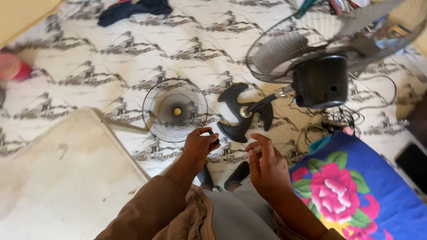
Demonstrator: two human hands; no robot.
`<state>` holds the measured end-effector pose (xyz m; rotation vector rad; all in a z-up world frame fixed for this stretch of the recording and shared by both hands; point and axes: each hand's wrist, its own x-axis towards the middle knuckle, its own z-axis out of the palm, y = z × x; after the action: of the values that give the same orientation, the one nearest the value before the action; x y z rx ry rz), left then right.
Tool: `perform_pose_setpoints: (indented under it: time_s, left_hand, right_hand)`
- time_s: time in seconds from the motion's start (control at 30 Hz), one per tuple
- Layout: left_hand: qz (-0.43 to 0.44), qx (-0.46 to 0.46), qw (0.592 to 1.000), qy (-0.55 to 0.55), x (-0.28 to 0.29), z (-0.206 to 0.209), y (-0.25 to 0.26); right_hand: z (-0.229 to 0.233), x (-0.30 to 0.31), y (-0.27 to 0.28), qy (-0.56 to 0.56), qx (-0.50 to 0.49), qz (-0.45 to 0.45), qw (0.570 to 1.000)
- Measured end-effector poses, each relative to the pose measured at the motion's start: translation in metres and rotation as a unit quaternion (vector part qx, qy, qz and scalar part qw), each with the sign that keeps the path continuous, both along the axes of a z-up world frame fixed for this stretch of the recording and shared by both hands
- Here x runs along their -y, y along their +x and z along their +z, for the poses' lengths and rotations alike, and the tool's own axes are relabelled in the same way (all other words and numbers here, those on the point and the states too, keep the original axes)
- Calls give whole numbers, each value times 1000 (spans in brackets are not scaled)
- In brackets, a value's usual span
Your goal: The person disassembles a standing fan by removing the front grille and then uses a screwdriver to loosen and remove screws from the fan head. They detach the fan head from the stand and continue to manipulate the internal components.
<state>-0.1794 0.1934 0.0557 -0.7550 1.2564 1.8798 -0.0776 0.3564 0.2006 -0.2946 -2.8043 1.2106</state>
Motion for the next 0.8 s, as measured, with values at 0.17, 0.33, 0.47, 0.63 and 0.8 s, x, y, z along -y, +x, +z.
perform_pose_setpoints:
  time_s: [0.17,0.33,0.47,0.63,0.8]
  left_hand:
    - [-72,12,997,26,-52,-3,4]
    - [-104,25,990,90,-107,21,9]
    - [-92,22,984,154,-153,54,6]
    - [-66,7,983,171,-173,78,5]
    - [2,14,985,173,-172,75,18]
  right_hand:
    - [-7,-34,30,32,10,-105,994]
    - [3,-74,50,0,0,-177,984]
    - [20,-111,53,3,-40,-184,982]
    - [41,-141,44,-25,-12,-179,983]
    - [50,-133,13,-60,-11,-71,996]
